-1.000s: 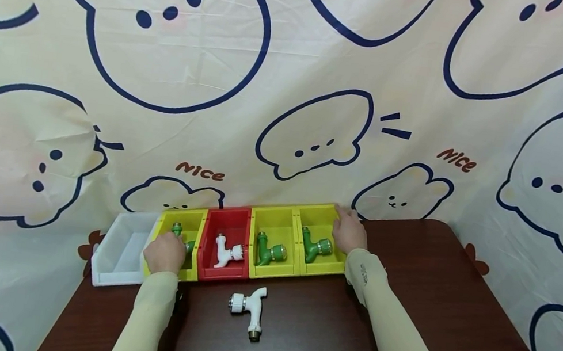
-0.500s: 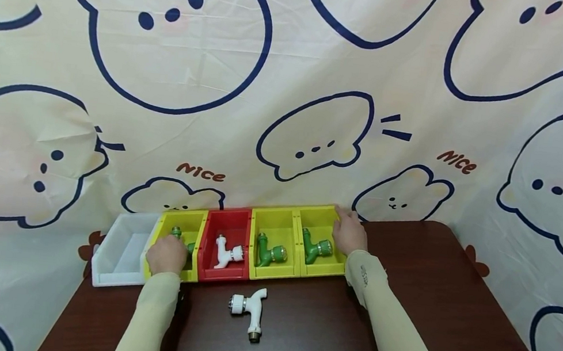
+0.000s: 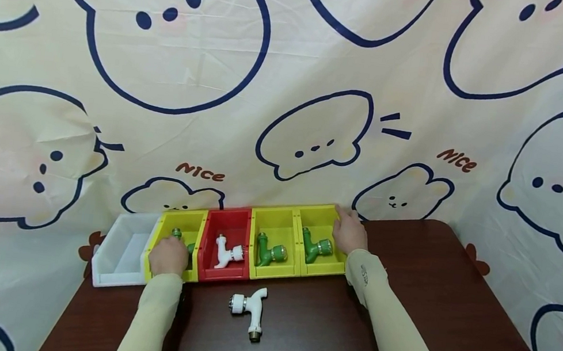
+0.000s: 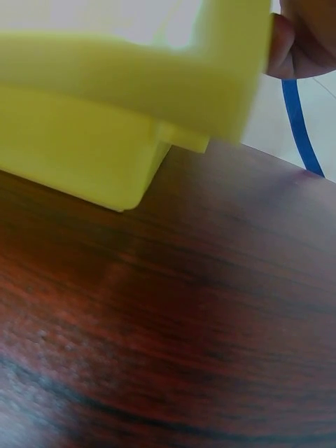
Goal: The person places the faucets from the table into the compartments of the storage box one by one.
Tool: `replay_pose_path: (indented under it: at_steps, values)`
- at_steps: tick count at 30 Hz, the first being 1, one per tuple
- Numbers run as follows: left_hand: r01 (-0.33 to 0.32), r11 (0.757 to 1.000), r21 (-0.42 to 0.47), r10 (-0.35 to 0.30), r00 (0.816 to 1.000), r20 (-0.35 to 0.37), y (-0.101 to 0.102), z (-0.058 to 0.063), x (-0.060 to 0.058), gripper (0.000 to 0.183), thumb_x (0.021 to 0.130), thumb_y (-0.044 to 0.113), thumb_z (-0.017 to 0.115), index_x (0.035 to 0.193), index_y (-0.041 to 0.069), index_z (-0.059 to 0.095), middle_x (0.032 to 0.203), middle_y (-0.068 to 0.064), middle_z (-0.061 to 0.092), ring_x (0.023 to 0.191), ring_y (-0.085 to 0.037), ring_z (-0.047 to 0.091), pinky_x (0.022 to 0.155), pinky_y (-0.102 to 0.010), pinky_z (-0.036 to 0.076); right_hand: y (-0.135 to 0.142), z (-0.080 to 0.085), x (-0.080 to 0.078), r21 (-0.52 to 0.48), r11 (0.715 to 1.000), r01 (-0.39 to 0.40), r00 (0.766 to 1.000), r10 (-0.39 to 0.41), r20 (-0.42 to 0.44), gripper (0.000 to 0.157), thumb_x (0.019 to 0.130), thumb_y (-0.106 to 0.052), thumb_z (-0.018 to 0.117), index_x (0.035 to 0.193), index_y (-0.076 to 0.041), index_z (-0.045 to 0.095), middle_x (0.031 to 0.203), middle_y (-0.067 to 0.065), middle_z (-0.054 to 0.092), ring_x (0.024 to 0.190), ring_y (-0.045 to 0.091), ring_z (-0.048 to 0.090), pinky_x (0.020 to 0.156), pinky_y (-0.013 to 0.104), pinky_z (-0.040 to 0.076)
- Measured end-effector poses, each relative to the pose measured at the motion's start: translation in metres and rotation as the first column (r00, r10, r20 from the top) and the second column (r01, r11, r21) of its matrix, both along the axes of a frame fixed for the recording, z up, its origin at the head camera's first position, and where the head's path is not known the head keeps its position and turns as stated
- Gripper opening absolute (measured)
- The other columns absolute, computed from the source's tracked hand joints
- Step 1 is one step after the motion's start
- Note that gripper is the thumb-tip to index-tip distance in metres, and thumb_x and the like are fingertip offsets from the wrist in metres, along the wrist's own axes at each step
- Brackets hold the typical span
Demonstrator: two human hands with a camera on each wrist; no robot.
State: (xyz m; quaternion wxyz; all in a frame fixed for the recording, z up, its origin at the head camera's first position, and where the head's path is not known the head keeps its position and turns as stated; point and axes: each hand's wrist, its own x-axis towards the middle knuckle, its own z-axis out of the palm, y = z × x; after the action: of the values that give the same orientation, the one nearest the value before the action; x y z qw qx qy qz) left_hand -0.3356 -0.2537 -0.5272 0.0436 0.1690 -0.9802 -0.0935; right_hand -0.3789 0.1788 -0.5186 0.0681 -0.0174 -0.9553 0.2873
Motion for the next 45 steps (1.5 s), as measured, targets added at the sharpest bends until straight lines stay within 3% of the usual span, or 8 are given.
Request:
replay_pose_path:
  at_steps: [9, 15, 23, 29, 35, 39, 45]
  values:
    - [0.042, 0.999, -0.02, -0.043, 0.999, -0.02, 0.0015, 0.0018, 0.0032, 0.042, 0.101, 0.023, 0.038, 0.088, -0.012, 0.058, 0.08, -0.027, 0.06, 0.066, -0.038, 0.062, 0.048, -0.049, 0.049, -0.0011, 0.0017, 0.0011, -0.007, 1.0, 0.001, 1.0, -0.001, -0.011, 0.049, 0.101, -0.025, 0.041, 0.15, -0.025, 0.035, 0.135, 0.016, 0.043, 0.089, 0.03, 0.061, 0.082, 0.048, 0.051]
    - [0.057, 0.996, -0.065, -0.056, 0.998, 0.014, 0.0027, 0.0028, 0.0062, 0.041, 0.101, 0.021, 0.04, 0.095, -0.016, 0.056, 0.083, -0.027, 0.058, 0.066, -0.037, 0.062, 0.049, -0.047, 0.05, -0.0019, 0.0005, 0.001, -0.002, 1.0, 0.002, 1.0, -0.002, 0.001, 0.049, 0.101, -0.027, 0.041, 0.15, -0.026, 0.034, 0.138, 0.017, 0.042, 0.084, 0.029, 0.061, 0.079, 0.046, 0.051]
    - [0.073, 0.995, -0.065, -0.073, 0.997, 0.015, 0.0013, 0.0029, 0.0064, 0.04, 0.1, 0.02, 0.04, 0.097, -0.017, 0.055, 0.083, -0.027, 0.057, 0.067, -0.036, 0.062, 0.05, -0.047, 0.05, -0.0014, -0.002, -0.0023, 0.006, 1.0, -0.001, 0.999, 0.002, -0.042, 0.048, 0.101, -0.026, 0.042, 0.149, -0.024, 0.037, 0.133, 0.017, 0.045, 0.074, 0.027, 0.059, 0.071, 0.043, 0.051]
    - [0.085, 0.995, -0.052, -0.085, 0.996, -0.001, 0.0001, -0.0002, 0.0063, 0.033, 0.097, 0.015, 0.043, 0.094, -0.015, 0.057, 0.081, -0.027, 0.059, 0.067, -0.036, 0.062, 0.051, -0.048, 0.05, 0.0006, -0.0045, -0.0045, 0.006, 1.0, -0.002, 0.999, 0.002, -0.033, 0.048, 0.101, -0.026, 0.041, 0.149, -0.025, 0.036, 0.133, 0.017, 0.045, 0.076, 0.026, 0.059, 0.069, 0.041, 0.051]
    - [0.093, 0.995, -0.041, -0.095, 0.995, -0.041, 0.0007, -0.0019, 0.005, 0.032, 0.098, 0.013, 0.04, 0.096, -0.015, 0.056, 0.079, -0.028, 0.061, 0.068, -0.04, 0.062, 0.054, -0.051, 0.051, 0.0038, -0.0045, -0.0042, 0.001, 1.0, -0.005, 0.999, 0.005, -0.038, 0.048, 0.101, -0.026, 0.041, 0.149, -0.025, 0.035, 0.133, 0.016, 0.044, 0.056, 0.021, 0.052, 0.055, 0.033, 0.045]
    - [0.094, 0.995, -0.033, -0.095, 0.995, -0.044, -0.0003, -0.0021, 0.0054, 0.029, 0.097, 0.011, 0.039, 0.103, -0.014, 0.052, 0.077, -0.028, 0.061, 0.065, -0.038, 0.062, 0.052, -0.05, 0.05, 0.0023, -0.0026, -0.0018, -0.007, 1.0, -0.007, 0.999, 0.006, -0.044, 0.048, 0.101, -0.025, 0.042, 0.149, -0.024, 0.036, 0.134, 0.016, 0.044, 0.058, 0.021, 0.053, 0.057, 0.034, 0.045]
    - [0.106, 0.994, -0.037, -0.107, 0.994, -0.035, -0.0028, -0.0033, 0.0056, 0.022, 0.096, 0.011, 0.042, 0.097, -0.008, 0.052, 0.072, -0.023, 0.059, 0.06, -0.035, 0.06, 0.047, -0.046, 0.047, 0.0005, 0.0005, 0.001, -0.015, 1.0, -0.008, 1.0, 0.008, -0.023, 0.049, 0.101, -0.024, 0.042, 0.149, -0.024, 0.035, 0.135, 0.016, 0.044, 0.064, 0.022, 0.056, 0.061, 0.035, 0.047]
